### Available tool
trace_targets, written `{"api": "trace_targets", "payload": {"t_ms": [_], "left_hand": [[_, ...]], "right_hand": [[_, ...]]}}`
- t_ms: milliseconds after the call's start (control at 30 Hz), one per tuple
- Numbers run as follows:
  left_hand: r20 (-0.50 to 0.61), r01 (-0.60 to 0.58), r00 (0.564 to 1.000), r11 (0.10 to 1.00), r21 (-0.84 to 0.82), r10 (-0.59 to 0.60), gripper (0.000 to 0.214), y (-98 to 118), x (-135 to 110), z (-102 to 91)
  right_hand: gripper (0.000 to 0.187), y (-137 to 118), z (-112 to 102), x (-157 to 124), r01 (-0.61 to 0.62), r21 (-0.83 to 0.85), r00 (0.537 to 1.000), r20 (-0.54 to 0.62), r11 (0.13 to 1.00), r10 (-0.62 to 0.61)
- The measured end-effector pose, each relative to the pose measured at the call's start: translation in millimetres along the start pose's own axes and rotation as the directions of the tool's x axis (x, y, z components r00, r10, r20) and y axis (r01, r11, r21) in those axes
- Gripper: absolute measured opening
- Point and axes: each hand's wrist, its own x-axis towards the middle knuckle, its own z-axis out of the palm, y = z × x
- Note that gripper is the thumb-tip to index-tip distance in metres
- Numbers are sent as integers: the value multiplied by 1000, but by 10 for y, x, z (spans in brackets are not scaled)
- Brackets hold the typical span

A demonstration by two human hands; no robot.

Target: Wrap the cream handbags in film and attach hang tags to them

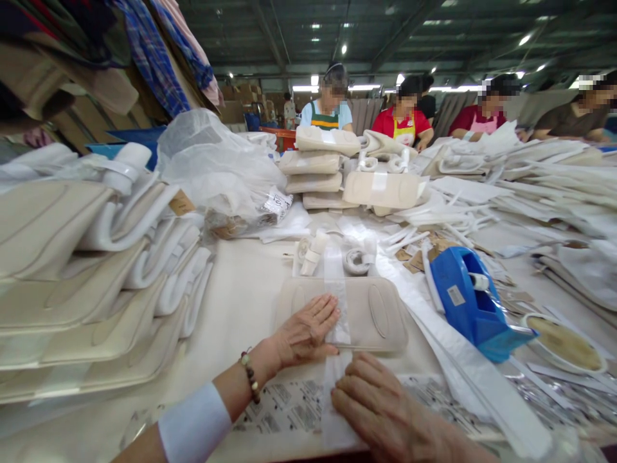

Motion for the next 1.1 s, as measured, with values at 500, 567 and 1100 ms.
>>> {"api": "trace_targets", "payload": {"t_ms": [500,567,1100], "left_hand": [[-121,11,992,962,-273,-46,24,69,-40,-40],[-140,4,989,956,-294,-47,23,72,-45,-41],[-265,40,957,957,-287,-119,20,107,83,-55]], "right_hand": [[37,1342,338,237,-321,-73,932,-200,944,302],[40,1378,395,232,-331,-69,927,-212,941,310],[30,1424,618,201,-462,-60,874,-198,885,443]]}}
